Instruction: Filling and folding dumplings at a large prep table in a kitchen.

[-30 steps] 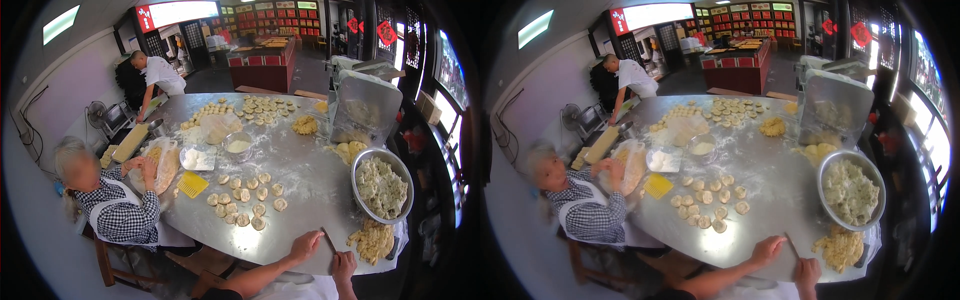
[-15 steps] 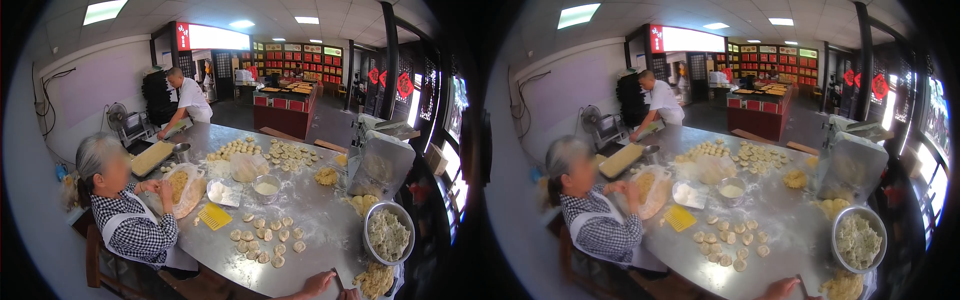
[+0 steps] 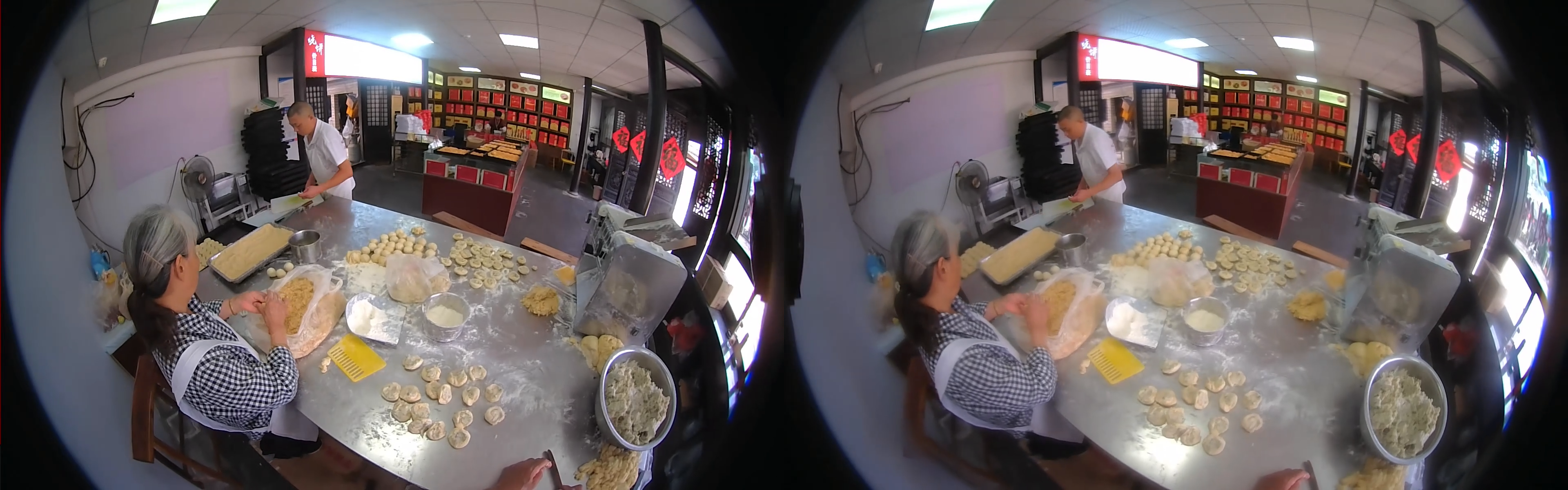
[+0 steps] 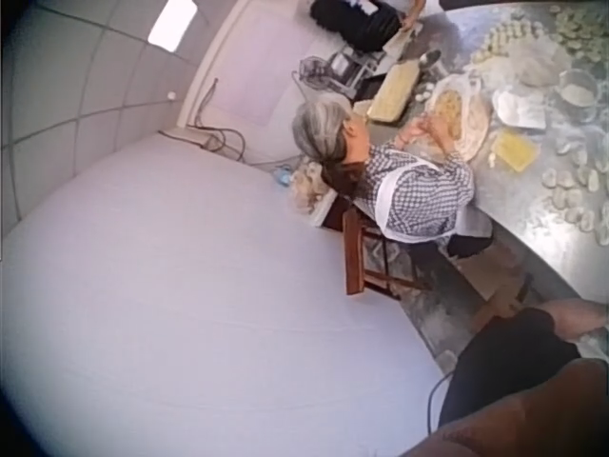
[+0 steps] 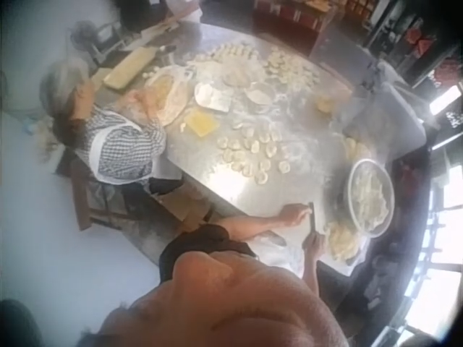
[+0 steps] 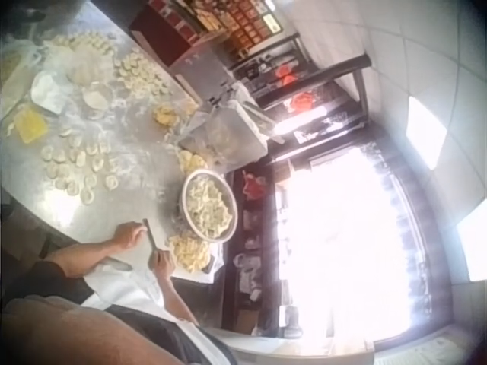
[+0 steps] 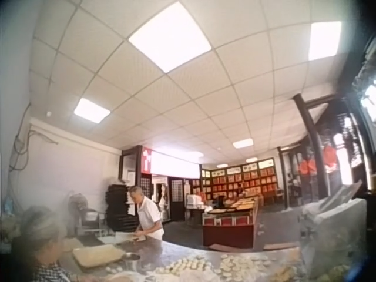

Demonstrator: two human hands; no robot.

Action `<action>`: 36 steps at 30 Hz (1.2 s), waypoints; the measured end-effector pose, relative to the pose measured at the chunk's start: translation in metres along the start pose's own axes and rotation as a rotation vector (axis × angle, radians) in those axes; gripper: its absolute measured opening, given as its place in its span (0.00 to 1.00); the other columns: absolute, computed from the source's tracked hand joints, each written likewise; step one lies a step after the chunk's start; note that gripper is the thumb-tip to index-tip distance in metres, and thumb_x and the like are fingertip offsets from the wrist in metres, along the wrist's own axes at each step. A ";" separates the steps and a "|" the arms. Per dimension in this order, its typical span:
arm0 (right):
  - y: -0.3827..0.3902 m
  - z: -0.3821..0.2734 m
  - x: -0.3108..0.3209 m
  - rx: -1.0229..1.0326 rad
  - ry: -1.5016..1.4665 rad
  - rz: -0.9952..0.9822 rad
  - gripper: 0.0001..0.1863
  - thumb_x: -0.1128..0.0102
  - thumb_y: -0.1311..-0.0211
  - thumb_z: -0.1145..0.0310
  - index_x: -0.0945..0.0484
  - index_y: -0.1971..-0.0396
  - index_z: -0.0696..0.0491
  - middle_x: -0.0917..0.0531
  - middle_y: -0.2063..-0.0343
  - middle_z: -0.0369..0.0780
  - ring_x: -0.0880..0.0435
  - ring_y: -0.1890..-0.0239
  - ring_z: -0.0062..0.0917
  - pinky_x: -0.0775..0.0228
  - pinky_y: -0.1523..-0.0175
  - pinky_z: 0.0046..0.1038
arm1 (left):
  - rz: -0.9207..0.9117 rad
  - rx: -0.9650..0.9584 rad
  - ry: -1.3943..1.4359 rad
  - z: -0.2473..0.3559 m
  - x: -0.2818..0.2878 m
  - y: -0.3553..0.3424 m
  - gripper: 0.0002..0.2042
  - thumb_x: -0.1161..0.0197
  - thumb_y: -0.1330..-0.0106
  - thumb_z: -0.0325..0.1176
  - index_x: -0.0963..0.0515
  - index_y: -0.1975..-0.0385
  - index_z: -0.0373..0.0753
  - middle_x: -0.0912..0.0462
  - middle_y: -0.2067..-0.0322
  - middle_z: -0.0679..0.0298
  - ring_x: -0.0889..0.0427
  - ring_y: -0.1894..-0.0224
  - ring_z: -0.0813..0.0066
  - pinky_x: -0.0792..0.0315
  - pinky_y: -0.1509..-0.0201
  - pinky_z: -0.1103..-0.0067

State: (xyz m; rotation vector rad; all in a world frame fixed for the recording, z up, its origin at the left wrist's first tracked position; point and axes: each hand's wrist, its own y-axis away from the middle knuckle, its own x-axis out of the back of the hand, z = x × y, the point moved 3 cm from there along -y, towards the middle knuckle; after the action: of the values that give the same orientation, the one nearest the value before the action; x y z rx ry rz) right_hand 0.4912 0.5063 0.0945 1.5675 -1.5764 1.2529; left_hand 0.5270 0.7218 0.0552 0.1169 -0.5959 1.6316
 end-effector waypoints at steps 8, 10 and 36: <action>0.005 0.021 -0.016 0.054 -0.047 0.013 0.13 0.43 0.24 0.53 0.14 0.59 0.44 0.15 0.61 0.43 0.16 0.52 0.42 0.26 0.45 0.51 | -0.111 0.109 -0.059 -0.004 -0.002 0.006 0.15 0.37 0.27 0.41 0.17 0.44 0.47 0.14 0.43 0.55 0.16 0.41 0.51 0.24 0.35 0.56; 0.007 0.023 -0.018 0.018 -0.018 0.000 0.16 0.44 0.24 0.51 0.13 0.57 0.45 0.14 0.58 0.44 0.15 0.51 0.40 0.26 0.43 0.51 | 0.034 -0.086 -0.042 0.000 0.005 0.002 0.12 0.39 0.26 0.32 0.20 0.45 0.46 0.12 0.56 0.58 0.12 0.54 0.54 0.18 0.53 0.61; -0.008 -0.025 0.022 0.266 -0.180 0.257 0.05 0.31 0.39 0.76 0.14 0.64 0.52 0.19 0.69 0.42 0.17 0.66 0.42 0.24 0.61 0.41 | 0.333 0.624 -0.880 -0.127 0.381 -0.024 0.32 0.27 0.35 0.48 0.27 0.33 0.44 0.31 0.33 0.51 0.33 0.32 0.39 0.28 0.40 0.43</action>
State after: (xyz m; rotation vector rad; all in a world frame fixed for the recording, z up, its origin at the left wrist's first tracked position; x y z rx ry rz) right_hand 0.4911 0.5204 0.1260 1.7206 -1.8320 1.5505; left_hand 0.5209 1.1201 0.1100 1.2998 -0.7568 2.0187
